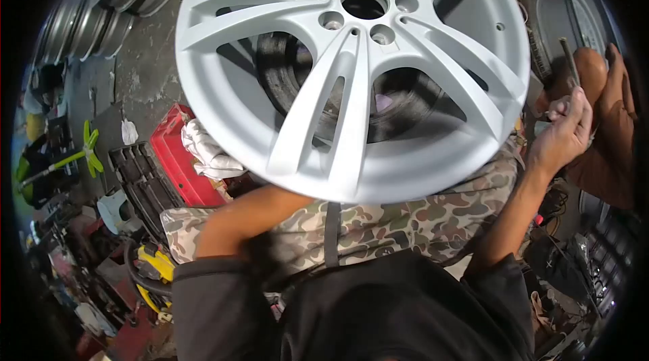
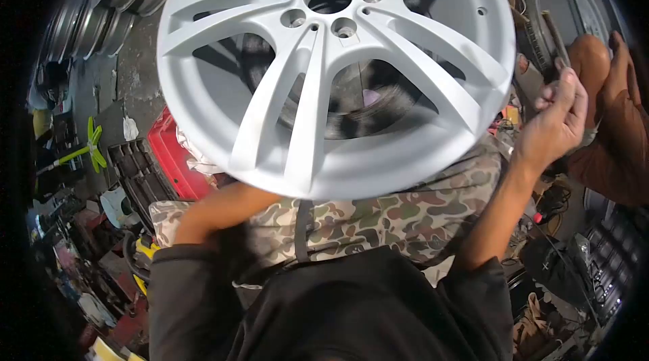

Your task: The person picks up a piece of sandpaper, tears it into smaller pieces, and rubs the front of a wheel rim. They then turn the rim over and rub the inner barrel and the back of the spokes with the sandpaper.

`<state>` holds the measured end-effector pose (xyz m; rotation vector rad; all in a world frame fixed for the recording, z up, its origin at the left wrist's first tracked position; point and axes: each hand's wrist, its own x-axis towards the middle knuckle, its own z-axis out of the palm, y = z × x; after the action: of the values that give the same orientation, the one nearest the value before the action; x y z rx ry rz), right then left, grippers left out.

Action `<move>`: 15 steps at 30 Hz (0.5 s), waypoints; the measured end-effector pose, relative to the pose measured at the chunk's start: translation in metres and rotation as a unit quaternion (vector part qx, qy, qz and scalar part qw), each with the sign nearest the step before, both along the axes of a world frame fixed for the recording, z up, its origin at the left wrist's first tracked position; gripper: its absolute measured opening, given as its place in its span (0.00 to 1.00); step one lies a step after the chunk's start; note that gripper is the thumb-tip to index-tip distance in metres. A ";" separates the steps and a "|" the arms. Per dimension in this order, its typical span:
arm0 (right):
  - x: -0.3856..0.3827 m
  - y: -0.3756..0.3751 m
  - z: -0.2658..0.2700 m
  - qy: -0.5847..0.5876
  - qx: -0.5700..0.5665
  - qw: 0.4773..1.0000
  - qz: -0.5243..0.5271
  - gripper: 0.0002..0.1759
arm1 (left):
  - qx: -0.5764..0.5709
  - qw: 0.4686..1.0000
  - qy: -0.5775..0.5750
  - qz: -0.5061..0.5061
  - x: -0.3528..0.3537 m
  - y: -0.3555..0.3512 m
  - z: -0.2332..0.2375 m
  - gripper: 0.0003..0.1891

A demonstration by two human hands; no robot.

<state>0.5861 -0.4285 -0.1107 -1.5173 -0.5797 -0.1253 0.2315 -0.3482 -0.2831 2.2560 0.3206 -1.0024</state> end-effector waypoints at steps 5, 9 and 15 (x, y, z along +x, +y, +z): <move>0.007 -0.007 -0.006 -0.001 -0.062 0.998 -0.001 0.12 | -0.056 0.998 0.003 0.021 -0.015 -0.018 -0.038 0.15; 0.011 -0.001 -0.011 -0.009 -0.099 0.995 0.015 0.12 | -0.092 0.995 0.007 0.036 -0.027 -0.028 -0.049 0.15; 0.001 0.013 -0.010 -0.010 -0.132 0.991 -0.001 0.12 | -0.123 0.991 -0.001 0.051 -0.034 -0.040 -0.059 0.14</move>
<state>0.5870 -0.4154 -0.1205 -1.7744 -0.6283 -0.0677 0.1971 -0.3878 -0.3421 1.9993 0.2912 -0.9328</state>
